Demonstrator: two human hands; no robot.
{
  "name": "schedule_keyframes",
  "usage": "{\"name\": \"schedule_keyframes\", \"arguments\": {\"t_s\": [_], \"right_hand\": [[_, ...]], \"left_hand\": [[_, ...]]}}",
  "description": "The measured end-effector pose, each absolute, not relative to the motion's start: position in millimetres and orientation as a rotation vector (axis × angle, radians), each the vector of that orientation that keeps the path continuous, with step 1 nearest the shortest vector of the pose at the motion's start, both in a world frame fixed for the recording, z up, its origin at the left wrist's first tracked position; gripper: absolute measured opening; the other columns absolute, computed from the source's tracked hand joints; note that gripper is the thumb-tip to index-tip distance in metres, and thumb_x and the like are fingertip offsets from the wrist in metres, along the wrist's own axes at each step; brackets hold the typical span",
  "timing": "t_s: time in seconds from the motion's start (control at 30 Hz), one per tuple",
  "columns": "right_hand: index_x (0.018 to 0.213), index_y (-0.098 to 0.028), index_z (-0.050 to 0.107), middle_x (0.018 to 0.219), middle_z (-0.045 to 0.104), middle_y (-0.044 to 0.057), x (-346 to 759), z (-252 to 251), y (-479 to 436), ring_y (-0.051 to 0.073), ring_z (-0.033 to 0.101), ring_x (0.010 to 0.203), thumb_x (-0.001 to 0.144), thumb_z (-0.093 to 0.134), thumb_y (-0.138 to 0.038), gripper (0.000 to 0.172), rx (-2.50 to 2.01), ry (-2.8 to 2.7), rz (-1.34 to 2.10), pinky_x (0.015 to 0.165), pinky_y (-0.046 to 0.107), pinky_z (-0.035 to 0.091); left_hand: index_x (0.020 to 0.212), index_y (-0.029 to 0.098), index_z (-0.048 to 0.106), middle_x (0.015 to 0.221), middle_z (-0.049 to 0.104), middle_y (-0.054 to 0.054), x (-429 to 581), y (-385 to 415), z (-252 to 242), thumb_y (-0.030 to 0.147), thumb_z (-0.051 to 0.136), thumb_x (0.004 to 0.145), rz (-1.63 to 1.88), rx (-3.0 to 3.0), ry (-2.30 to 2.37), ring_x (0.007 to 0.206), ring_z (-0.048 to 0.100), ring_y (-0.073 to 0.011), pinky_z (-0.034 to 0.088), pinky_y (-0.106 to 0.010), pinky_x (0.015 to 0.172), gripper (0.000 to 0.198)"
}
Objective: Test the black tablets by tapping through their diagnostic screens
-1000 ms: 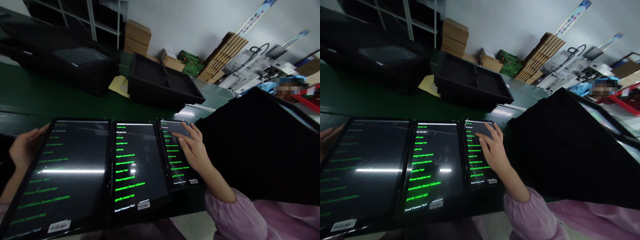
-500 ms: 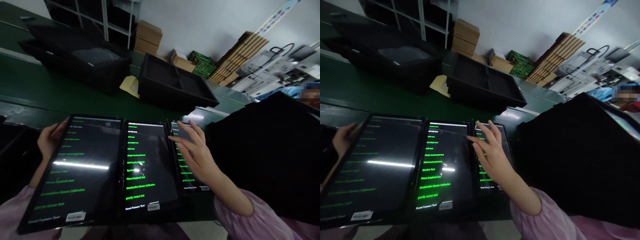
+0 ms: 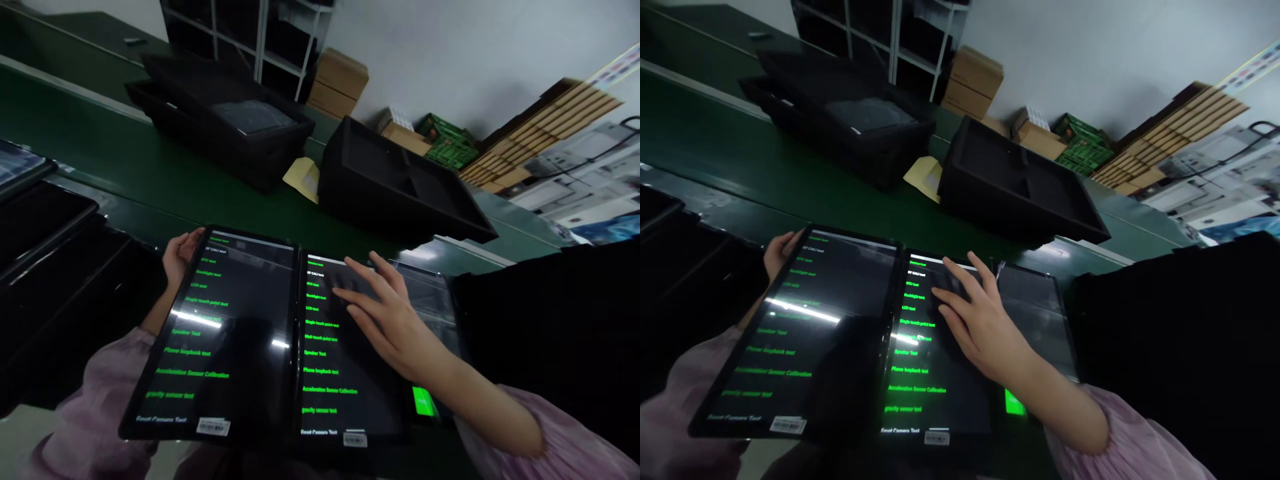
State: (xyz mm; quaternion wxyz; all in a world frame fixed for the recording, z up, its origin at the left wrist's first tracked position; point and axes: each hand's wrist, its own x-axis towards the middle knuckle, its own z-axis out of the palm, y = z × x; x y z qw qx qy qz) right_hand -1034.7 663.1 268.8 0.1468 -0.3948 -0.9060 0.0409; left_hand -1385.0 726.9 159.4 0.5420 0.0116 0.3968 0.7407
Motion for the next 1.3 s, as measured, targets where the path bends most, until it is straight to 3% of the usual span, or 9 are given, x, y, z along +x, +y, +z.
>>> {"name": "schedule_keyframes", "arguments": {"t_s": [0.07,0.27,0.77,1.03,1.3], "right_hand": [[0.128,-0.021,0.070,0.159,0.047,0.012,-1038.0,275.0,665.6,0.037,0.023,0.157,0.108,0.045,-0.027,0.032,-1.107,-2.570,0.078,0.117,0.067,0.043],[0.129,-0.018,0.068,0.157,0.048,0.015,-1054.1,285.4,675.2,0.037,0.026,0.156,0.108,0.045,-0.027,0.032,-1.055,-2.548,0.013,0.119,0.064,0.041],[0.129,-0.016,0.068,0.156,0.047,0.018,-1066.8,284.5,670.9,0.037,0.027,0.156,0.107,0.047,-0.024,0.032,-0.997,-2.587,0.080,0.117,0.063,0.044],[0.121,-0.020,0.075,0.159,0.046,0.014,-1062.9,289.3,651.7,0.035,0.016,0.160,0.102,0.053,-0.018,0.028,-0.775,-2.721,0.370,0.123,0.062,0.038],[0.103,-0.016,0.080,0.150,0.060,0.012,-1052.5,289.4,616.0,0.032,0.026,0.158,0.095,0.057,-0.016,0.024,-0.516,-2.717,0.652,0.130,0.049,0.028]], "left_hand": [[0.084,0.012,0.068,0.068,0.071,-0.006,-1384.1,728.2,160.1,0.020,0.043,0.093,1.754,-0.008,0.967,0.062,0.062,-0.0176,0.051,-0.028,0.059,0.027],[0.088,0.011,0.070,0.071,0.069,-0.007,-1384.5,725.7,170.5,0.024,0.038,0.098,1.695,-0.088,0.969,0.070,0.066,-0.0186,0.057,-0.029,0.074,0.036],[0.088,0.015,0.069,0.070,0.069,-0.007,-1385.1,723.8,172.5,0.023,0.042,0.095,1.672,-0.189,0.897,0.065,0.065,-0.0182,0.055,-0.027,0.063,0.029],[0.092,0.011,0.067,0.069,0.069,-0.006,-1382.2,724.7,174.5,0.022,0.045,0.093,1.690,-0.185,0.911,0.065,0.065,-0.0159,0.053,-0.025,0.069,0.024],[0.092,0.014,0.066,0.066,0.069,-0.006,-1380.6,724.0,170.6,0.029,0.045,0.094,1.646,-0.110,0.865,0.079,0.072,-0.0257,0.058,-0.038,0.080,0.026]]}}
